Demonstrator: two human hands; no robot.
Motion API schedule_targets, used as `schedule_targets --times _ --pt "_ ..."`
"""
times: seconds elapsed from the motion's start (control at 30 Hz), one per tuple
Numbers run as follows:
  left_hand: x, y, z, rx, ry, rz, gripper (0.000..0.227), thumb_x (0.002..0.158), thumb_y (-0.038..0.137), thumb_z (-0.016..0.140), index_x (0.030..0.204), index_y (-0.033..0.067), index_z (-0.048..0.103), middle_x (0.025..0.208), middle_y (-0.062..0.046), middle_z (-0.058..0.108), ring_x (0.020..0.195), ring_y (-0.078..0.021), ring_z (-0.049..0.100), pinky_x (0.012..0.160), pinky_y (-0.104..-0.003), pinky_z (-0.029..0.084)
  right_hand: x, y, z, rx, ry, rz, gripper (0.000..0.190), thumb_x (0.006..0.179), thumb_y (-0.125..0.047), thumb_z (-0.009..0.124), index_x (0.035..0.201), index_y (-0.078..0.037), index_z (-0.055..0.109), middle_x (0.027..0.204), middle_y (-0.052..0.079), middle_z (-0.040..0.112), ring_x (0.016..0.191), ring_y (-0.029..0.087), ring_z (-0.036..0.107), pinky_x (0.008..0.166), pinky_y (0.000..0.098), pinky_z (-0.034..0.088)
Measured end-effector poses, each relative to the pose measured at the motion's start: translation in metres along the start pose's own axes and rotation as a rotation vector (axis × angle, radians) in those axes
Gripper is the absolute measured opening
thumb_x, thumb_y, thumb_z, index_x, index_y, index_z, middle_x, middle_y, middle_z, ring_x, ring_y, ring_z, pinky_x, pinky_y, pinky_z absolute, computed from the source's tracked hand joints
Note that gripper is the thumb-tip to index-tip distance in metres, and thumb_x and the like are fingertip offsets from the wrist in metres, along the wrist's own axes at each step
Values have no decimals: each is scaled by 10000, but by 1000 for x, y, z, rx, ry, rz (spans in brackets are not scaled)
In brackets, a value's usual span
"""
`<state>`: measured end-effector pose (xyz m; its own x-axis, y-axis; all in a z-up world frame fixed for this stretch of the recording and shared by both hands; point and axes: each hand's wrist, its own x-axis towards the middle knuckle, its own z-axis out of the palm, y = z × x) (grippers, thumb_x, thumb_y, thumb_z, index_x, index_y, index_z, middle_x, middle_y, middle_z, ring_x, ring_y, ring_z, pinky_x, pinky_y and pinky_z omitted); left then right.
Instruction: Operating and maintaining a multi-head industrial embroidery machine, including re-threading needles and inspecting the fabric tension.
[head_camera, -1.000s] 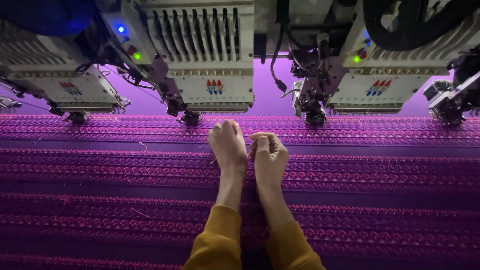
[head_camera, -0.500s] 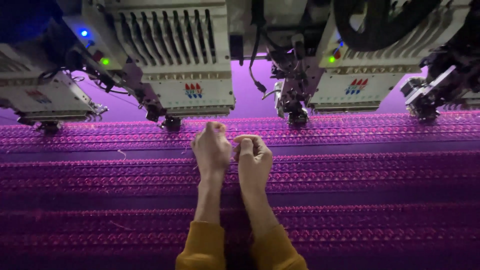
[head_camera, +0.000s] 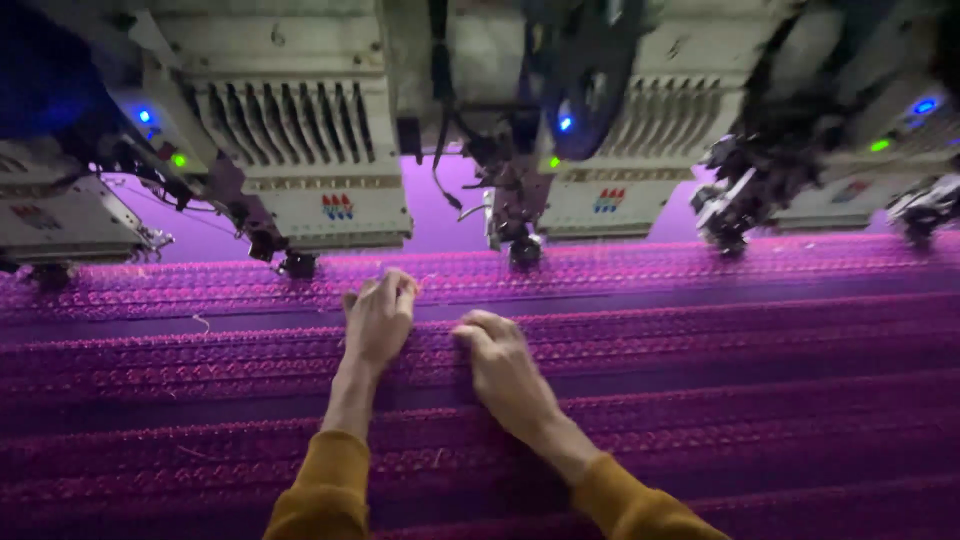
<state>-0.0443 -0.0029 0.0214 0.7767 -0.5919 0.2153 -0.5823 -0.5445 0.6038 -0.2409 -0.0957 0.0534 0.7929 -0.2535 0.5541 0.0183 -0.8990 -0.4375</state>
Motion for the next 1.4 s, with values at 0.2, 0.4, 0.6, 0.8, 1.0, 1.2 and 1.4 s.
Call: schedule_targets --times 0.2,0.4,0.6,0.8,1.0,1.2,1.4 --pt "-46 20 8 125 -53 111 165 921 189 602 1064 260 643 1008 -7 728 1054 -264 642 955 -443 420 -50 52 -99 -373 -277 308 467 1071 -284 376 1489 -93 459 1508 155 492 1428 286 447 1232 486 261" --pt "-105 52 18 98 -15 194 178 909 213 624 1079 262 631 1026 26 687 1003 -249 595 877 -402 417 -97 70 -118 -529 -324 471 653 1052 -572 295 1576 -189 366 1646 61 356 1527 261 303 1273 462 135" --pt "-177 135 43 120 34 179 182 866 210 615 1042 226 660 978 -35 683 965 -328 571 896 -521 374 -102 82 -114 -425 -239 432 690 1007 -534 330 1580 -148 332 1663 47 305 1532 236 241 1246 455 105" --pt "-218 207 84 -23 -2 163 182 923 257 631 1095 198 638 1116 15 692 1055 -265 560 957 -463 356 -117 101 -118 -388 -213 309 700 1012 -529 351 1593 -141 313 1678 45 274 1548 239 207 1260 454 82" --pt "-126 140 68 482 357 -143 179 992 279 554 969 113 618 765 -91 724 711 -317 702 706 -476 529 -113 93 -136 -329 -325 333 733 1017 -552 276 1605 -115 246 1692 84 205 1560 261 148 1258 456 36" --pt "-65 95 21 650 270 -350 142 946 271 740 1003 154 796 886 -78 779 895 -282 667 770 -430 485 -115 98 -132 -360 -213 270 717 1013 -534 338 1577 -91 329 1661 112 294 1530 297 240 1241 482 113" --pt "-51 65 42 861 308 -97 111 902 51 654 888 116 742 894 -55 726 987 -295 619 902 -461 454 -115 99 -134 -361 -201 247 716 1025 -527 347 1578 -74 323 1654 143 292 1525 319 238 1238 492 124"
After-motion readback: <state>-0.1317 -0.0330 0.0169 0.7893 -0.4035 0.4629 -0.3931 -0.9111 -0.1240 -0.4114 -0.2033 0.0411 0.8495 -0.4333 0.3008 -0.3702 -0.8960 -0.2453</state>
